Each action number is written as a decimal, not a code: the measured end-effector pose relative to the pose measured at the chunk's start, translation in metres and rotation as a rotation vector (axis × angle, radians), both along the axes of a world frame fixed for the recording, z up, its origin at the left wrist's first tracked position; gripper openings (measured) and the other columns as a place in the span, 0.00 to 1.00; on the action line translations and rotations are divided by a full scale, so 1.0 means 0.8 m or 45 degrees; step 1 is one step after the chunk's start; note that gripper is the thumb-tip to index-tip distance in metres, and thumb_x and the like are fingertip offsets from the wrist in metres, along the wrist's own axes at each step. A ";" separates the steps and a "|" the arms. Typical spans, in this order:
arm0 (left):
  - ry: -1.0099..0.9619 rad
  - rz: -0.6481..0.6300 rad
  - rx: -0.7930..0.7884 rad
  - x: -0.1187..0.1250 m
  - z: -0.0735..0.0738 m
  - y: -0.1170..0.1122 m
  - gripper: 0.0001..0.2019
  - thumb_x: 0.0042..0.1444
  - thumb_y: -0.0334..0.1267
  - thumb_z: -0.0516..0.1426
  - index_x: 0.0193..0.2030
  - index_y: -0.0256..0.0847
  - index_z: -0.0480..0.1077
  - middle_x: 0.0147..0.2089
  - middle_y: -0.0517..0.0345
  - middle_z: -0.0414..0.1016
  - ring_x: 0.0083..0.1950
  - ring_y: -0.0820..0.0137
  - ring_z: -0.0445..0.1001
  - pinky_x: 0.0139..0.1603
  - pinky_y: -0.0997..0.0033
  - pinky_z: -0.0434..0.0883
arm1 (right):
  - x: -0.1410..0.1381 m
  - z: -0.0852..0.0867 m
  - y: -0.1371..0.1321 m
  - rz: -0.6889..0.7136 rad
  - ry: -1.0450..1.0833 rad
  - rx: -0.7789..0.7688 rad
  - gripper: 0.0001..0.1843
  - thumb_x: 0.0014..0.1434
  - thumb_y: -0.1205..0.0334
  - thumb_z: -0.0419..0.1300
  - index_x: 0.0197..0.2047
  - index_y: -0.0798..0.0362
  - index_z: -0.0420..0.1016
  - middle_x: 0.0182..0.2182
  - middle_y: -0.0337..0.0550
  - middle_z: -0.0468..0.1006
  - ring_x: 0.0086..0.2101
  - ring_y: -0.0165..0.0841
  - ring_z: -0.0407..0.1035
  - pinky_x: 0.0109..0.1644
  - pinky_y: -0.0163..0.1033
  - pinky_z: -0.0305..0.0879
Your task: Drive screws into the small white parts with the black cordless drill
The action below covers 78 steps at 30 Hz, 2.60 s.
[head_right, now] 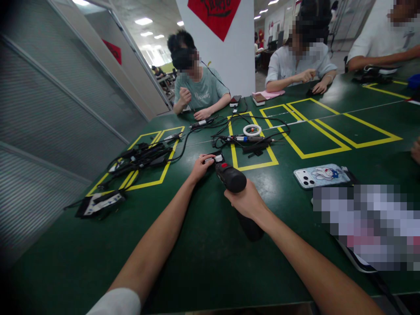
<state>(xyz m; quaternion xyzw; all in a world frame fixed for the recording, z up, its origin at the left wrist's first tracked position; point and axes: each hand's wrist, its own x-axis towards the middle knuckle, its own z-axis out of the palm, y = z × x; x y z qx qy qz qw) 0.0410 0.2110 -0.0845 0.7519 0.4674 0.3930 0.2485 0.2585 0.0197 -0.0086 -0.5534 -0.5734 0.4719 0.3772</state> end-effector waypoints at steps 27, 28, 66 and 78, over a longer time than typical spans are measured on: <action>0.007 0.006 -0.017 0.000 0.000 -0.001 0.14 0.56 0.41 0.56 0.47 0.43 0.77 0.46 0.54 0.70 0.53 0.63 0.67 0.60 0.62 0.62 | 0.000 0.005 0.000 -0.008 -0.030 -0.039 0.06 0.52 0.61 0.57 0.29 0.55 0.70 0.17 0.39 0.72 0.19 0.32 0.69 0.23 0.34 0.63; 0.007 0.007 -0.021 0.000 0.000 0.000 0.14 0.56 0.41 0.56 0.47 0.43 0.77 0.46 0.54 0.70 0.53 0.63 0.67 0.60 0.62 0.63 | 0.000 0.004 0.000 -0.004 -0.026 -0.032 0.06 0.52 0.61 0.57 0.29 0.55 0.70 0.17 0.39 0.72 0.20 0.32 0.69 0.23 0.34 0.63; 0.042 0.020 0.002 0.001 0.003 -0.003 0.15 0.57 0.40 0.56 0.48 0.42 0.76 0.45 0.53 0.68 0.52 0.64 0.67 0.59 0.62 0.63 | 0.001 0.008 -0.002 0.000 -0.004 -0.042 0.07 0.52 0.61 0.57 0.33 0.55 0.72 0.17 0.38 0.71 0.20 0.32 0.69 0.25 0.35 0.64; 0.047 0.034 0.040 0.003 0.002 -0.005 0.14 0.56 0.39 0.56 0.48 0.42 0.76 0.46 0.53 0.69 0.52 0.64 0.67 0.58 0.62 0.64 | 0.000 0.005 -0.003 0.007 -0.007 -0.035 0.07 0.52 0.60 0.57 0.31 0.55 0.72 0.17 0.39 0.72 0.20 0.32 0.69 0.24 0.34 0.63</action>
